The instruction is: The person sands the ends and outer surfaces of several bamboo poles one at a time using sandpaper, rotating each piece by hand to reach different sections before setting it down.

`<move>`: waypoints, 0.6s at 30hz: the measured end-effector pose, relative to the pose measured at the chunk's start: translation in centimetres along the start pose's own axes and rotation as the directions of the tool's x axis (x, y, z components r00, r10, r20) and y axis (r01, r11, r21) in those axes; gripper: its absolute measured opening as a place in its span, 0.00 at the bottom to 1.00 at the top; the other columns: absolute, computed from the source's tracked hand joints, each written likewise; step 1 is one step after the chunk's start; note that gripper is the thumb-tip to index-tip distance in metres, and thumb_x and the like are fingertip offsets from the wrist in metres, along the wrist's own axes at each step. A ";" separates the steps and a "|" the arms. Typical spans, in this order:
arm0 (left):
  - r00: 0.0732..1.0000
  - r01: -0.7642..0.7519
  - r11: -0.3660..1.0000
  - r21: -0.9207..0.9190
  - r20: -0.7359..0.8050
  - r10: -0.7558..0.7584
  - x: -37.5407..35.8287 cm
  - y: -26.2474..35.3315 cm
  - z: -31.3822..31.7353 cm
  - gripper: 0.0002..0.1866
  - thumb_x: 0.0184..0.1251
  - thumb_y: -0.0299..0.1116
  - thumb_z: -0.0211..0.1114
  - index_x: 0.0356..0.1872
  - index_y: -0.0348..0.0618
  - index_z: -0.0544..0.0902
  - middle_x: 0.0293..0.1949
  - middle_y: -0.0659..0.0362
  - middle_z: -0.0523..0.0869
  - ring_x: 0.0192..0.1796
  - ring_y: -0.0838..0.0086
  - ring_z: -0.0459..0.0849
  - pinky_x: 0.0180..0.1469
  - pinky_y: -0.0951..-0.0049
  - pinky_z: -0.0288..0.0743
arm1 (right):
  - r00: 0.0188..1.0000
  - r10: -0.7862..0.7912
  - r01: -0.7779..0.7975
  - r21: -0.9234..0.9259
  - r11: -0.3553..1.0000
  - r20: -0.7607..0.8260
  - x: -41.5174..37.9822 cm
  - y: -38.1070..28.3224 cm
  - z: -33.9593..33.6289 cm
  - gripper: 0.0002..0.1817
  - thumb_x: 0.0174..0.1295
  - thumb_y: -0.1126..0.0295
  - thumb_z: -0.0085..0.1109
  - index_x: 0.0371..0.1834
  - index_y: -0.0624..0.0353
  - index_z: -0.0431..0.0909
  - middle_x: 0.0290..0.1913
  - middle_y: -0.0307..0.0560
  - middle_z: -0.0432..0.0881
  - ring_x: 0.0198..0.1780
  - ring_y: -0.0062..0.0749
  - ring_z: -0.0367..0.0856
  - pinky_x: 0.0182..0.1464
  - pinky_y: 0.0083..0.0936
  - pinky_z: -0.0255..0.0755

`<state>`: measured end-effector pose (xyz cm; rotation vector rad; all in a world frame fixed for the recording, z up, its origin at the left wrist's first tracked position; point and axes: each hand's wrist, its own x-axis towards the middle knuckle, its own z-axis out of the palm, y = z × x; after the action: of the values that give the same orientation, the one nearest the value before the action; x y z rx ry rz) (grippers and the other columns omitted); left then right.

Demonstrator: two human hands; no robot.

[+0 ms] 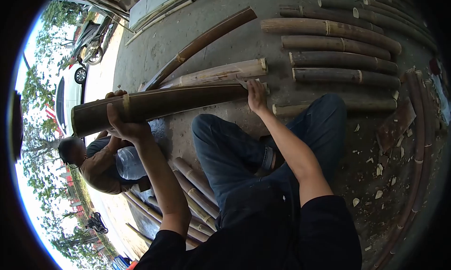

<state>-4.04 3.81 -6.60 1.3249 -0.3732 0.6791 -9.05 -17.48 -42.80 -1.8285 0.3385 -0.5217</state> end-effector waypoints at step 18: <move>0.995 -0.038 0.995 0.090 0.097 0.030 -3.2 -2.5 1.1 0.33 0.73 0.48 0.65 0.62 0.24 0.74 0.51 0.43 0.87 0.52 0.55 0.89 0.59 0.57 0.84 | 0.952 -0.298 0.305 0.148 0.941 -0.068 0.2 -4.6 -0.3 0.26 0.81 0.54 0.35 0.52 0.62 0.82 0.46 0.59 0.83 0.51 0.59 0.78 0.58 0.45 0.68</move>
<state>-4.73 1.73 -10.19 1.4448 -0.4472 0.6694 -9.11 -16.38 -38.34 -1.7248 0.0418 -0.7804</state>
